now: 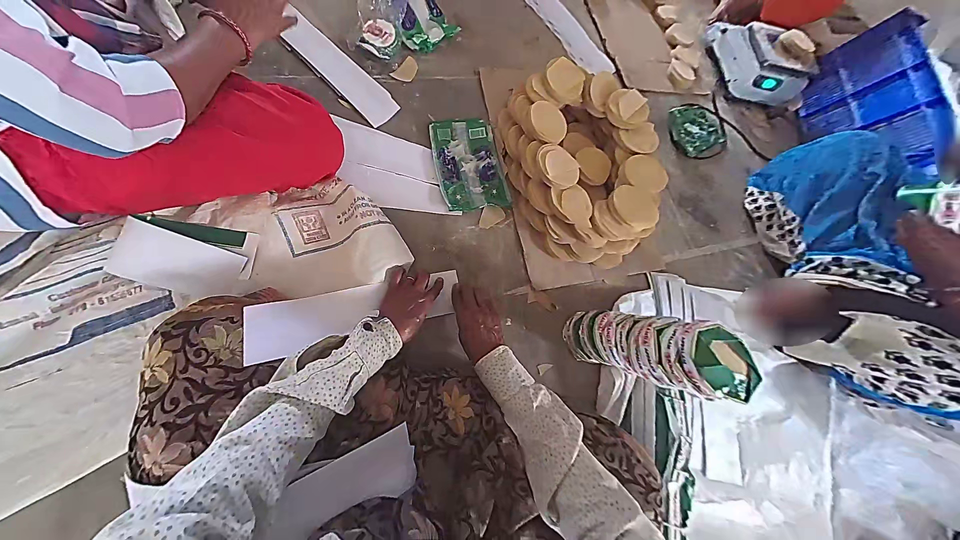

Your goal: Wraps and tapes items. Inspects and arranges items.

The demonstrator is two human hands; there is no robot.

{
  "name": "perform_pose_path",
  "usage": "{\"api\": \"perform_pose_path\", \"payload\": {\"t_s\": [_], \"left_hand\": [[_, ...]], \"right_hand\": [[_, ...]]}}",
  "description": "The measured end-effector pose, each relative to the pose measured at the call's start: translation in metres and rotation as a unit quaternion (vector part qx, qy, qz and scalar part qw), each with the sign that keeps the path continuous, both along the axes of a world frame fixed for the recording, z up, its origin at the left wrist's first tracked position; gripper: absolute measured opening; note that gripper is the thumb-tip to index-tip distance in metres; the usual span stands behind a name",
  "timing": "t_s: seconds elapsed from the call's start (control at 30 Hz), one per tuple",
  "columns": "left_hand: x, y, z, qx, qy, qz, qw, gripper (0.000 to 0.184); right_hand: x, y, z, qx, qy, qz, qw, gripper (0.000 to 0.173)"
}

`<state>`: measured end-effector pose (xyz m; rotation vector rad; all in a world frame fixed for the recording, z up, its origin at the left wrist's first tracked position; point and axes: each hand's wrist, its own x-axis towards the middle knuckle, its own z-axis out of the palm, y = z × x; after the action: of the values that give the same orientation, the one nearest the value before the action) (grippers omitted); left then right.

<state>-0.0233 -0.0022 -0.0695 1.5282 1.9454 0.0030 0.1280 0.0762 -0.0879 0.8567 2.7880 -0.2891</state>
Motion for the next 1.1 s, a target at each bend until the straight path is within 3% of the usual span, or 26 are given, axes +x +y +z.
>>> {"api": "perform_pose_path", "payload": {"t_s": [0.13, 0.23, 0.27, 0.4, 0.5, 0.73, 0.87, 0.97, 1.1], "left_hand": [[0.004, 0.001, -0.001, 0.004, 0.025, -0.010, 1.000, 0.069], [0.008, 0.004, 0.003, -0.014, 0.045, -0.020, 0.999, 0.067], [0.009, 0.003, 0.002, -0.017, 0.052, -0.022, 0.998, 0.066], [0.010, 0.004, -0.002, 0.001, 0.055, -0.029, 0.998, 0.063], [0.010, 0.005, -0.004, -0.008, 0.070, -0.040, 0.997, 0.067], [0.013, 0.007, 0.000, -0.022, 0.081, -0.035, 0.996, 0.066], [0.014, 0.007, 0.003, -0.026, 0.073, -0.029, 0.997, 0.073], [0.014, 0.009, 0.001, -0.028, 0.079, -0.035, 0.996, 0.072], [0.015, 0.010, 0.004, -0.044, 0.088, -0.040, 0.994, 0.073]], "right_hand": [[-0.006, -0.002, 0.032, -0.079, -0.094, -0.084, 0.989, 0.050], [-0.023, 0.001, 0.027, -0.092, -0.094, -0.095, 0.987, 0.075], [-0.026, 0.001, 0.020, -0.087, -0.093, -0.089, 0.988, 0.077], [-0.018, -0.009, 0.015, -0.076, -0.094, -0.090, 0.989, 0.071], [-0.008, -0.026, 0.019, -0.094, -0.083, -0.142, 0.982, 0.066], [-0.018, -0.029, 0.007, -0.089, -0.066, -0.163, 0.980, 0.079], [0.004, -0.041, 0.020, -0.098, -0.084, -0.164, 0.978, 0.071], [0.001, -0.031, 0.035, -0.093, -0.041, -0.187, 0.977, 0.061], [-0.030, -0.007, 0.028, -0.090, -0.044, -0.153, 0.983, 0.063]]}}
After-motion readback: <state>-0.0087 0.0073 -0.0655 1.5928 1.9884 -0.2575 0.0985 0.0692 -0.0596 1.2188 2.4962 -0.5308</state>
